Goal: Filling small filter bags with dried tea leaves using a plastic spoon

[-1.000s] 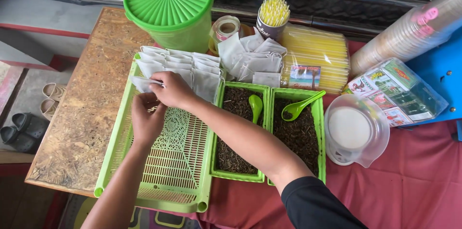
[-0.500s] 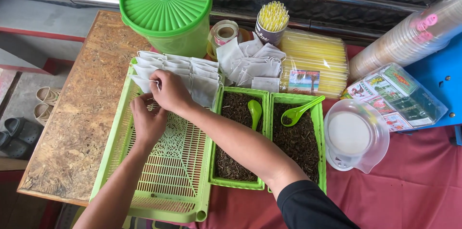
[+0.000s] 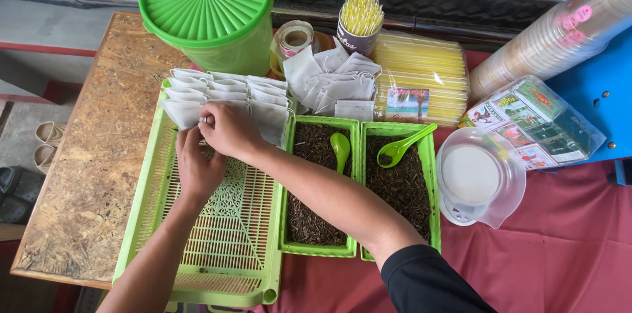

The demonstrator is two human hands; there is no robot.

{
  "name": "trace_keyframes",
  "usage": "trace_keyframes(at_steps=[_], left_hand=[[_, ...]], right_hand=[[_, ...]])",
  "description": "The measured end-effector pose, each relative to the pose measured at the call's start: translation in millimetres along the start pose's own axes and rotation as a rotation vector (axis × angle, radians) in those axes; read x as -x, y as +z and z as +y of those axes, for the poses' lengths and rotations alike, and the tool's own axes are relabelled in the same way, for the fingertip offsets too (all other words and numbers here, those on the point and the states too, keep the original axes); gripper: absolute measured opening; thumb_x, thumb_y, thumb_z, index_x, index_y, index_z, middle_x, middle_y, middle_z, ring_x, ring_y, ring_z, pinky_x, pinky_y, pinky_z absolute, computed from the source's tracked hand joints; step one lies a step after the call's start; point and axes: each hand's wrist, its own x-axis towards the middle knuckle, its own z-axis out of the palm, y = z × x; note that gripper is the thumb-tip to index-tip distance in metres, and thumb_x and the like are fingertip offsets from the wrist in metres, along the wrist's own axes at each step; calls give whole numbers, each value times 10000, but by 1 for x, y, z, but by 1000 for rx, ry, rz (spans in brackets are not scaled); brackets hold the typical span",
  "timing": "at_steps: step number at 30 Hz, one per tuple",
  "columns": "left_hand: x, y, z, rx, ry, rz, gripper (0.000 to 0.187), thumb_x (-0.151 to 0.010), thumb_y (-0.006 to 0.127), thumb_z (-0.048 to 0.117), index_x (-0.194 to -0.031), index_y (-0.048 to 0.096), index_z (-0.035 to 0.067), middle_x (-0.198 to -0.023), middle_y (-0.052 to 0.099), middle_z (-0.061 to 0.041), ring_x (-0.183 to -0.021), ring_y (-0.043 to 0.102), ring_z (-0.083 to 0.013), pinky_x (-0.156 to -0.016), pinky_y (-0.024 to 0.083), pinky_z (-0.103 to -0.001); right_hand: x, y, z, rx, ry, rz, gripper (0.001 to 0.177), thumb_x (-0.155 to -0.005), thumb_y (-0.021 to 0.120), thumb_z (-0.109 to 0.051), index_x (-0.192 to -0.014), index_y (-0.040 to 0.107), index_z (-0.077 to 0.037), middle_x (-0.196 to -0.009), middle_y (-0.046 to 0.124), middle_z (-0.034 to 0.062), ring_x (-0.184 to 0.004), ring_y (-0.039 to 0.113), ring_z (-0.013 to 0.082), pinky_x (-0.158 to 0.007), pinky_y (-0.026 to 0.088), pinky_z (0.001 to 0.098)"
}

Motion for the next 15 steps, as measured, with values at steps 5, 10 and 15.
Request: trace_keyframes(at_steps=[5, 10, 15], left_hand=[[2, -1, -3, -10, -7, -6, 436, -826, 784, 103, -1205, 618, -35, -1104, 517, -188, -1056, 557, -382, -829, 581, -371], [-1, 2, -14, -78, 22, -49, 448, -798, 773, 169, -1193, 621, 23, -1063, 523, -175, -1023, 560, -388, -849, 538, -467], [3, -1, -14, -63, 0, -36, 449, -783, 764, 153, -1197, 625, 51, -1077, 519, -138, -1070, 567, -387, -943, 507, -444]], right_hand=[[4, 0, 1, -34, 79, -89, 246, -848, 651, -193, -1042, 737, -69, -909, 763, 131, -971, 752, 319, -856, 620, 451], [3, 0, -1, -28, 89, -135, 292, -867, 644, -215, -1101, 749, -75, -966, 777, 140, -1018, 745, 359, -908, 608, 487], [5, 6, 6, -15, 118, -213, 365, -889, 595, -218, -1225, 717, -144, -1067, 776, 135, -1101, 726, 376, -984, 586, 505]])
